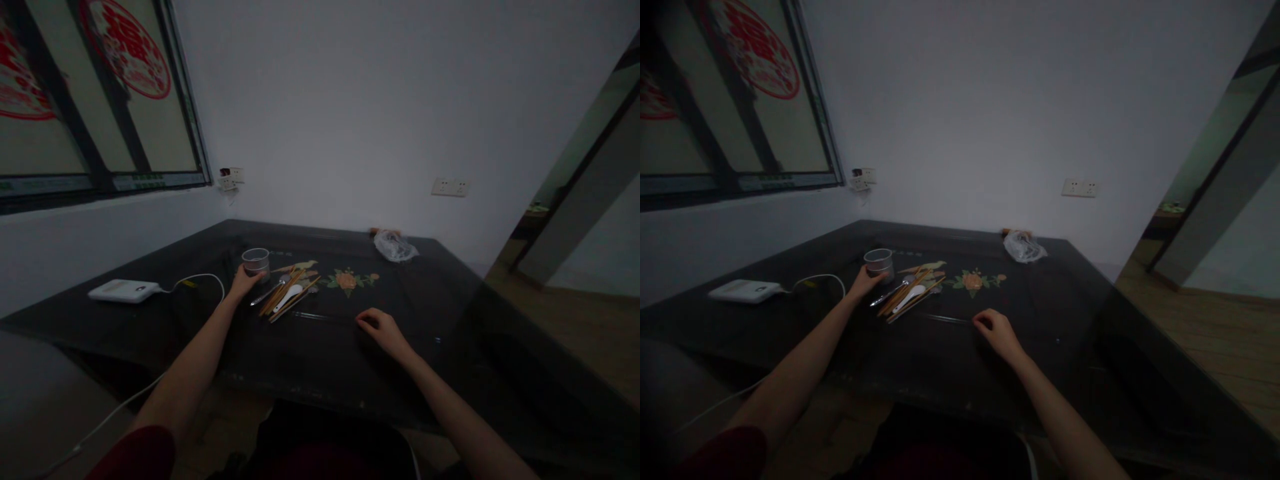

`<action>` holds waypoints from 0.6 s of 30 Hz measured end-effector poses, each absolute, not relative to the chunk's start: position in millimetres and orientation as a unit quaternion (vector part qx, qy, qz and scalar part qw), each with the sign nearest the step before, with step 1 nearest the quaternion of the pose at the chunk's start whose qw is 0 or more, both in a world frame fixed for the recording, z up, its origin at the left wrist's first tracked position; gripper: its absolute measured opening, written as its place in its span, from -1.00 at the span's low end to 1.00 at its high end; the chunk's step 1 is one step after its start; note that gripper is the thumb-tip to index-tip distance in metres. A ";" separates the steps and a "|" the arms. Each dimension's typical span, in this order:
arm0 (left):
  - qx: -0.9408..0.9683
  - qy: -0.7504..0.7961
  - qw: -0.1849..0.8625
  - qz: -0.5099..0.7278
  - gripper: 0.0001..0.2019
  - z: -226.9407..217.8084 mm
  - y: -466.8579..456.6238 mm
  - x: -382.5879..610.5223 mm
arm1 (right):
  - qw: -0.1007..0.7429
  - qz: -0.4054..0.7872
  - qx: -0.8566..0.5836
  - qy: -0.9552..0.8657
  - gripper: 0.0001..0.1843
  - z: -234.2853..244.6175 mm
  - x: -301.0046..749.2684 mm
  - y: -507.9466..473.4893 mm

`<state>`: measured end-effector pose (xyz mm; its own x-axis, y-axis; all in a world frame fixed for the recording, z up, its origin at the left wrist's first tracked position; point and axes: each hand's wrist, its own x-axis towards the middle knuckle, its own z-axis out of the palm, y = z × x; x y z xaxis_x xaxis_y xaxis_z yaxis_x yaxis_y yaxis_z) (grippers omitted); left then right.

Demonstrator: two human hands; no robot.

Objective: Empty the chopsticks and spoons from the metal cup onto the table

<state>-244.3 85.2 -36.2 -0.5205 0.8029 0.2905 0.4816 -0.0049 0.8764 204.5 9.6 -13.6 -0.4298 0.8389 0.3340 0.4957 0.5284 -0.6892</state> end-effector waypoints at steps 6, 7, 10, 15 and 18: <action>0.481 0.664 0.126 0.558 -0.16 -34.9 83.6 -241.6 | 0.342 0.246 -0.413 -0.807 -0.84 -14.1 204.4 9.7; 0.481 0.656 0.104 0.572 -0.13 -30.6 80.8 -239.5 | 0.343 0.247 -0.413 -0.807 -0.84 -14.6 204.3 10.0; 0.458 0.635 -0.022 0.622 -0.18 -7.4 65.8 -228.0 | 0.344 0.246 -0.417 -0.804 -0.84 -16.4 204.1 11.1; 0.523 0.605 -0.118 0.589 -0.73 43.6 32.2 -169.1 | 0.345 0.250 -0.418 -0.802 -0.84 -18.4 204.0 12.3; 0.669 0.563 0.004 0.486 -0.75 55.1 16.5 -104.4 | 0.355 0.255 -0.422 -0.794 -0.84 -17.6 203.7 11.5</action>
<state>-104.4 16.5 55.1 -0.1055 0.7567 0.6451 0.7490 -0.3663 0.5521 203.7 11.5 -17.6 -0.3919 0.8512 0.3492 0.4894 0.5143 -0.7043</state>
